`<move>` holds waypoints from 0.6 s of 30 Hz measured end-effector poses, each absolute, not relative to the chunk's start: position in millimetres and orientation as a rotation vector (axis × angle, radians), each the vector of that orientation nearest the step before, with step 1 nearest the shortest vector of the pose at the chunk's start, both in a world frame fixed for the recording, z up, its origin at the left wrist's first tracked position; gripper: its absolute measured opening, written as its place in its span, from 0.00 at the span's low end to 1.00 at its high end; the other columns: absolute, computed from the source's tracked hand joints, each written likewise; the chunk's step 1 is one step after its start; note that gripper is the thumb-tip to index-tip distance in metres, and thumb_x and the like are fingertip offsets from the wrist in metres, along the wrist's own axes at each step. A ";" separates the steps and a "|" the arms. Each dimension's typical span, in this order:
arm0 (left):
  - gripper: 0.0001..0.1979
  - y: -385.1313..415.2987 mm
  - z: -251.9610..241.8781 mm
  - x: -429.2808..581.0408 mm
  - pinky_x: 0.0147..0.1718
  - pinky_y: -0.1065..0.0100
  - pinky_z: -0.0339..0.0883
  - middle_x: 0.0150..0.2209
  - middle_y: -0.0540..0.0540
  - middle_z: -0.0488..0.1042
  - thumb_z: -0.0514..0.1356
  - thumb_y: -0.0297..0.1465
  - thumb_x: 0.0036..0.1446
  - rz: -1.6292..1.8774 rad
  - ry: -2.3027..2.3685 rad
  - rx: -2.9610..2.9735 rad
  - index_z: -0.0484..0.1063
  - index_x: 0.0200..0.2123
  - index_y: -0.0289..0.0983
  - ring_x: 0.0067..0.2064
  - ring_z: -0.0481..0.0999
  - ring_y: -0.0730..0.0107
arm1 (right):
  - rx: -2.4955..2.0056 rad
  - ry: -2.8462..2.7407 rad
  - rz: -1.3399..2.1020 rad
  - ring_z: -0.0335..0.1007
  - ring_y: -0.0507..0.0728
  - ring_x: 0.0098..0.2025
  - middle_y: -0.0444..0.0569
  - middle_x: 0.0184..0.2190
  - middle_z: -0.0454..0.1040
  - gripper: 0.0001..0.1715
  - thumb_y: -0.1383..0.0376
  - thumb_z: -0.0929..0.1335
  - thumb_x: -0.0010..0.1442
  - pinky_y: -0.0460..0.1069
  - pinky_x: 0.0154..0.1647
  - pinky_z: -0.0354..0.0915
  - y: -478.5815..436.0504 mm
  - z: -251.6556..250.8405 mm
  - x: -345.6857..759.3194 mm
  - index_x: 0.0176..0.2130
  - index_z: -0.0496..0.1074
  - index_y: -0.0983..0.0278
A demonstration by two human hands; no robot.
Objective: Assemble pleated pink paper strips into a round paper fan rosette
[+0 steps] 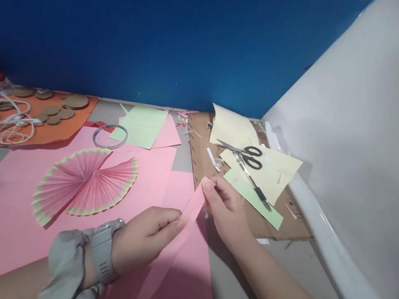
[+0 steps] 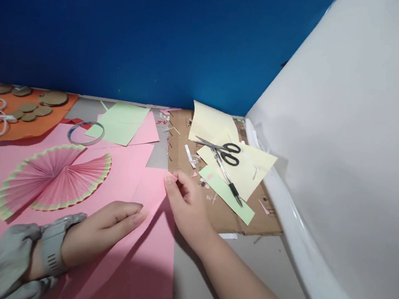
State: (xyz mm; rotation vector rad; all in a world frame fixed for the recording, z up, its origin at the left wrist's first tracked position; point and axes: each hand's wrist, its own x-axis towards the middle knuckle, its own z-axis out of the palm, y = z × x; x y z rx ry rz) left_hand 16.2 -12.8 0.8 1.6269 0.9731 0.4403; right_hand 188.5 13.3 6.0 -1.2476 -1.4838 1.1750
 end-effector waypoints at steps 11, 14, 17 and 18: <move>0.19 -7.7 4.0 14.1 0.25 0.72 0.49 0.23 0.54 0.48 0.43 0.40 0.62 0.415 0.914 1.541 0.50 0.22 0.37 0.26 0.51 0.76 | -1.233 -1.462 1.191 0.48 0.46 0.21 0.38 0.20 0.52 0.19 0.58 0.60 0.63 0.45 0.24 0.49 12.9 5.7 189.6 0.23 0.56 0.63; 0.18 -8.0 5.1 13.4 0.25 0.72 0.49 0.23 0.54 0.49 0.43 0.40 0.62 0.405 0.884 1.506 0.50 0.22 0.37 0.26 0.51 0.76 | -1.216 -1.440 1.190 0.47 0.46 0.21 0.38 0.20 0.52 0.19 0.59 0.61 0.62 0.44 0.23 0.48 11.7 6.6 189.6 0.23 0.56 0.63; 0.19 -10.2 5.8 12.2 0.25 0.72 0.49 0.23 0.54 0.49 0.43 0.40 0.62 0.404 0.875 1.507 0.51 0.22 0.37 0.26 0.51 0.76 | -1.216 -1.413 1.165 0.47 0.47 0.21 0.38 0.20 0.52 0.19 0.58 0.61 0.62 0.44 0.22 0.48 10.4 7.1 189.6 0.23 0.56 0.63; 0.19 -10.9 5.9 11.9 0.25 0.72 0.49 0.23 0.54 0.49 0.44 0.40 0.62 0.413 0.881 1.518 0.51 0.22 0.37 0.26 0.51 0.76 | -1.212 -1.400 1.188 0.47 0.47 0.22 0.38 0.20 0.52 0.19 0.58 0.61 0.61 0.44 0.22 0.48 10.2 6.9 189.7 0.22 0.56 0.63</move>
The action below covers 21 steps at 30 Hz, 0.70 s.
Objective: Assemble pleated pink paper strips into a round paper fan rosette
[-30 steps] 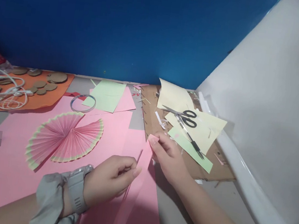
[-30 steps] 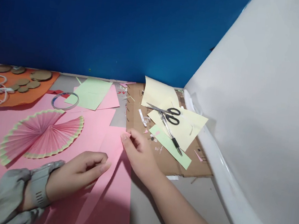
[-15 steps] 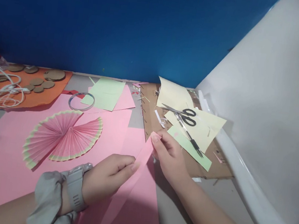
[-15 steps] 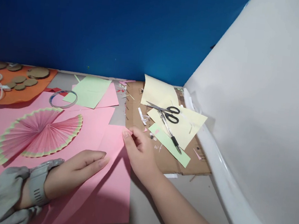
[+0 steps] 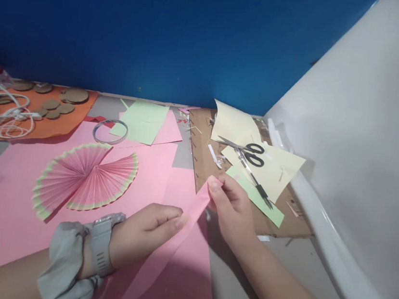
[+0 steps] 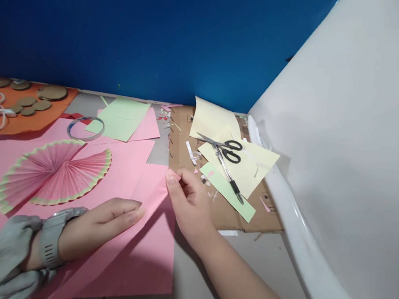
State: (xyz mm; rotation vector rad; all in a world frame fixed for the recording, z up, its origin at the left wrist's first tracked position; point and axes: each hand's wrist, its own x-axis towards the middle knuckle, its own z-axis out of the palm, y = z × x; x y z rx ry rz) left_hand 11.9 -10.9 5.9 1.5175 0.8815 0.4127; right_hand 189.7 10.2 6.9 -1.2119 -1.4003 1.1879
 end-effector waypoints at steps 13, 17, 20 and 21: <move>0.17 -9.8 3.0 12.9 0.27 0.71 0.51 0.24 0.54 0.51 0.42 0.38 0.62 0.470 0.946 1.531 0.52 0.22 0.37 0.27 0.53 0.75 | -1.284 -1.515 1.308 0.46 0.48 0.23 0.39 0.21 0.50 0.21 0.55 0.60 0.62 0.44 0.24 0.49 9.3 8.9 186.8 0.22 0.53 0.63; 0.17 -11.2 5.9 13.5 0.27 0.71 0.51 0.24 0.54 0.52 0.42 0.38 0.62 0.438 0.985 1.557 0.52 0.22 0.37 0.27 0.54 0.75 | -1.295 -1.492 1.473 0.49 0.48 0.22 0.39 0.20 0.51 0.19 0.54 0.60 0.61 0.45 0.23 0.51 7.0 9.3 186.4 0.23 0.56 0.62; 0.18 -10.5 6.8 14.8 0.27 0.71 0.51 0.24 0.53 0.52 0.41 0.38 0.62 0.407 0.999 1.526 0.52 0.22 0.37 0.27 0.54 0.75 | -1.294 -1.541 1.469 0.49 0.48 0.23 0.39 0.20 0.50 0.21 0.55 0.60 0.61 0.45 0.25 0.52 6.1 11.4 185.0 0.22 0.53 0.62; 0.18 -10.3 6.7 15.2 0.26 0.71 0.51 0.24 0.53 0.52 0.41 0.38 0.62 0.400 1.002 1.519 0.52 0.22 0.37 0.27 0.53 0.75 | -1.297 -1.561 1.441 0.49 0.48 0.23 0.39 0.21 0.50 0.21 0.55 0.60 0.61 0.45 0.25 0.53 5.9 11.7 184.6 0.22 0.52 0.62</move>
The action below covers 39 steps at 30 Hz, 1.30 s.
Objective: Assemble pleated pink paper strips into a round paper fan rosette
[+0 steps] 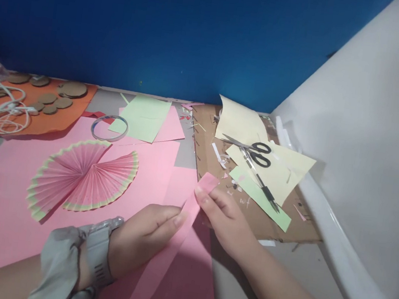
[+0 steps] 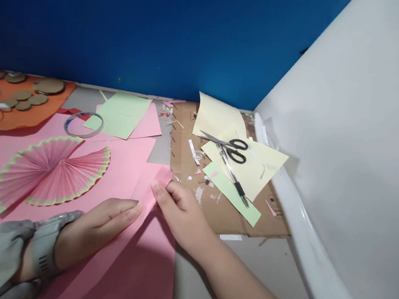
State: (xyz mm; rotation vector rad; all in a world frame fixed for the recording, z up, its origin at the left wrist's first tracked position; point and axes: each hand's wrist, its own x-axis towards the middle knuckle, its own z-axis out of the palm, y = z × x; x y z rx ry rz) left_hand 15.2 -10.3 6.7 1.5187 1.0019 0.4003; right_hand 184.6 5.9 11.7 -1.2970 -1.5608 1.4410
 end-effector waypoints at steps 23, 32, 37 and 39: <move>0.16 -6.6 9.8 18.2 0.26 0.72 0.52 0.22 0.54 0.53 0.42 0.35 0.62 0.476 1.069 1.530 0.53 0.22 0.37 0.26 0.55 0.76 | -1.309 -1.542 1.598 0.46 0.47 0.19 0.37 0.17 0.48 0.22 0.53 0.60 0.61 0.44 0.20 0.47 3.0 9.9 181.4 0.22 0.52 0.62; 0.16 -5.1 8.2 16.1 0.34 0.73 0.59 0.27 0.52 0.64 0.43 0.34 0.62 0.533 0.882 1.435 0.62 0.26 0.36 0.31 0.61 0.74 | -1.276 -1.459 1.672 0.46 0.47 0.19 0.37 0.16 0.51 0.24 0.53 0.59 0.61 0.45 0.19 0.47 0.7 10.3 183.0 0.20 0.54 0.63; 0.16 -5.7 6.7 14.4 0.30 0.73 0.56 0.24 0.53 0.58 0.44 0.35 0.62 0.498 0.887 1.453 0.58 0.23 0.36 0.28 0.57 0.75 | -1.263 -1.480 1.500 0.52 0.48 0.20 0.39 0.17 0.57 0.23 0.56 0.59 0.63 0.46 0.23 0.51 6.1 12.7 186.3 0.20 0.57 0.63; 0.16 -7.0 5.9 13.9 0.26 0.73 0.52 0.23 0.54 0.53 0.44 0.36 0.61 0.439 0.922 1.492 0.54 0.22 0.36 0.26 0.53 0.76 | -1.270 -1.453 1.410 0.53 0.48 0.20 0.39 0.17 0.57 0.23 0.56 0.59 0.63 0.46 0.24 0.52 10.7 12.4 189.5 0.20 0.57 0.63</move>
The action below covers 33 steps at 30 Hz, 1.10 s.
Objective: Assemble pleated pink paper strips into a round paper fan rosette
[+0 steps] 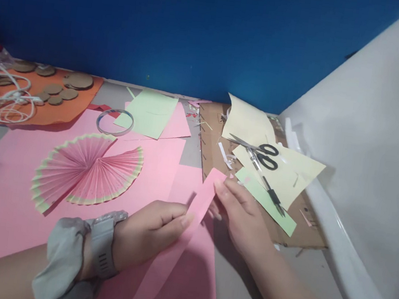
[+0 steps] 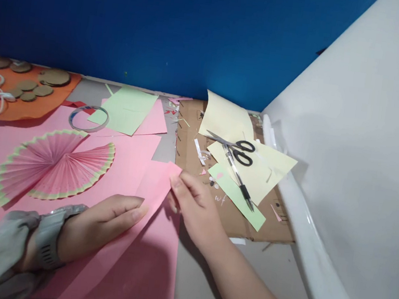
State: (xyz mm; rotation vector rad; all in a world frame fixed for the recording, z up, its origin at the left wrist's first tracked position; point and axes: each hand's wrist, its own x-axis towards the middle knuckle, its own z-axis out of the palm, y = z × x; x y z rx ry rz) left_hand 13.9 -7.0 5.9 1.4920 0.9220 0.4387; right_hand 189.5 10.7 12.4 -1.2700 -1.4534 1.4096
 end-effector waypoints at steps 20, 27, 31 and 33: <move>0.16 -7.3 5.4 16.5 0.31 0.72 0.57 0.25 0.52 0.61 0.43 0.35 0.61 0.530 0.977 1.509 0.61 0.26 0.35 0.29 0.60 0.74 | -1.325 -1.743 1.559 0.51 0.49 0.23 0.40 0.19 0.55 0.22 0.52 0.61 0.59 0.46 0.23 0.51 2.0 8.5 184.4 0.21 0.60 0.64; 0.15 -7.1 4.7 16.2 0.33 0.71 0.60 0.27 0.50 0.67 0.45 0.34 0.60 0.604 1.016 1.489 0.65 0.28 0.34 0.32 0.66 0.71 | -1.218 -1.724 1.725 0.54 0.48 0.24 0.40 0.21 0.57 0.19 0.54 0.60 0.61 0.44 0.24 0.53 2.4 15.6 181.4 0.26 0.62 0.64; 0.15 -7.5 6.4 16.0 0.34 0.73 0.61 0.28 0.50 0.69 0.45 0.33 0.61 0.635 0.946 1.453 0.66 0.27 0.34 0.33 0.68 0.72 | -1.214 -1.674 1.893 0.54 0.46 0.22 0.39 0.20 0.59 0.17 0.55 0.63 0.60 0.42 0.21 0.51 1.9 17.9 183.4 0.27 0.63 0.65; 0.16 -7.9 7.4 16.0 0.33 0.74 0.61 0.27 0.51 0.69 0.45 0.33 0.62 0.658 0.932 1.426 0.65 0.27 0.35 0.31 0.67 0.74 | -1.188 -1.634 1.996 0.53 0.46 0.20 0.38 0.18 0.59 0.17 0.55 0.63 0.59 0.42 0.19 0.50 0.6 17.4 184.1 0.28 0.64 0.65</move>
